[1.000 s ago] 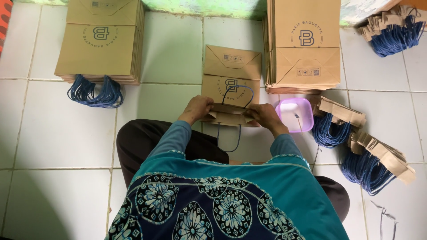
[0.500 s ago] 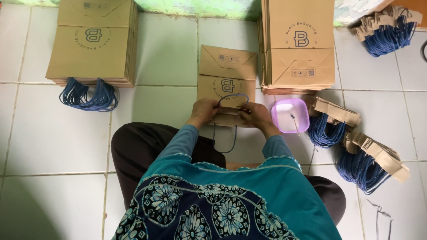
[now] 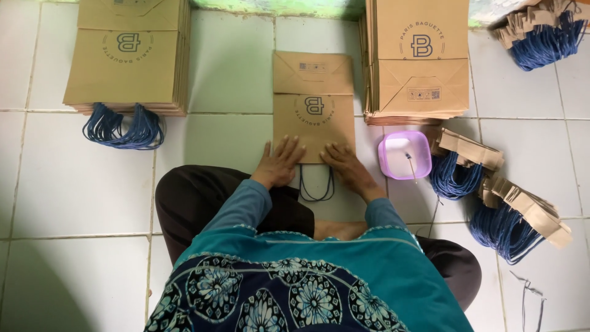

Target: The person sits on the floor and assembles paper bags by applying glue to cardboard inserts and attaching blue string handles. They fold the bag flaps to secure the handles and place the finished bags into a stack.

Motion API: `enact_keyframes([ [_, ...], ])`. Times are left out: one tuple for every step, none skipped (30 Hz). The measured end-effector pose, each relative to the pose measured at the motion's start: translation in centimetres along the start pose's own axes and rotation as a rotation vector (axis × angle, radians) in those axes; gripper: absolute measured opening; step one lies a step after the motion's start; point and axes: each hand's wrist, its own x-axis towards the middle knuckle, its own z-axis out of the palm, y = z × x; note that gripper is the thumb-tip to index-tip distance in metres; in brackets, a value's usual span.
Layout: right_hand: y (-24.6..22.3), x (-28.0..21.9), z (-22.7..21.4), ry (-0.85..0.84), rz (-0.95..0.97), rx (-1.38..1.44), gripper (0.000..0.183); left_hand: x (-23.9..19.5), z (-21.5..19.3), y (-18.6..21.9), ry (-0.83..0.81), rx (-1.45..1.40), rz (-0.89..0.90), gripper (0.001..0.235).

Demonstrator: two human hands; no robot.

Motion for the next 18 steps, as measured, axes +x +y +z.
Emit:
enact_keyframes([
  [0.2, 0.0, 0.2, 0.000, 0.000, -0.002, 0.049, 1.3, 1.1, -0.4, 0.001, -0.001, 0.001, 0.068],
  [0.4, -0.3, 0.6, -0.095, 0.093, 0.071, 0.053, 2.6, 2.4, -0.7, 0.008, -0.058, -0.021, 0.066],
  [0.6, -0.5, 0.9, -0.189, 0.186, 0.145, 0.058, 3.9, 3.6, -0.9, 0.014, -0.116, -0.043, 0.065],
  [-0.3, 0.0, 1.4, -0.191, 0.188, 0.148, 0.058, 3.5, 2.9, 0.2, 0.010, -0.117, -0.043, 0.065],
  [-1.1, 0.6, 1.8, -0.159, 0.246, 0.008, 0.055, 3.1, 2.1, 1.4, 0.093, -0.129, -0.117, 0.062],
  [-1.5, 1.7, 2.1, -0.122, 0.301, -0.136, 0.053, 3.2, 1.0, 2.3, 0.183, -0.138, -0.191, 0.059],
  [-3.0, 2.8, 2.4, -0.119, 0.300, -0.137, 0.053, 4.2, 2.6, 2.1, 0.186, -0.137, -0.192, 0.059],
  [-4.8, 3.4, 2.9, 0.035, 0.323, -0.229, 0.054, 4.7, 4.7, 2.4, 0.430, -0.073, -0.172, 0.060],
  [-6.4, 4.0, 3.4, 0.190, 0.345, -0.320, 0.054, 5.3, 6.7, 2.6, 0.674, -0.008, -0.152, 0.062],
  [-6.7, 3.9, 3.8, 0.179, 0.343, -0.310, 0.054, 5.1, 7.0, 2.7, 0.662, -0.011, -0.160, 0.062],
  [-6.9, 3.8, 4.1, 0.264, 0.339, -0.383, 0.055, 5.0, 7.2, 2.8, 0.686, -0.001, -0.154, 0.063],
  [-6.7, 4.4, 4.1, 0.364, 0.340, -0.462, 0.056, 5.6, 6.7, 2.5, 0.721, 0.017, -0.137, 0.064],
  [-6.7, 4.7, 4.2, 0.366, 0.345, -0.459, 0.056, 5.6, 6.3, 2.1, 0.718, 0.021, -0.134, 0.064],
  [-6.6, 4.5, 4.2, 0.353, 0.345, -0.439, 0.056, 5.6, 6.2, 2.2, 0.590, -0.012, -0.137, 0.064],
  [-6.6, 4.3, 4.3, 0.339, 0.345, -0.418, 0.056, 5.6, 6.1, 2.3, 0.462, -0.045, -0.140, 0.064],
  [-6.7, 4.4, 4.1, 0.333, 0.347, -0.417, 0.056, 5.4, 5.5, 2.3, 0.457, -0.050, -0.139, 0.064],
  [-6.9, 4.5, 3.9, 0.318, 0.366, -0.402, 0.056, 5.2, 5.0, 2.4, 0.392, -0.054, -0.139, 0.065],
  [-7.0, 4.6, 3.8, 0.303, 0.376, -0.385, 0.056, 5.0, 4.5, 2.4, 0.330, -0.060, -0.146, 0.065],
])
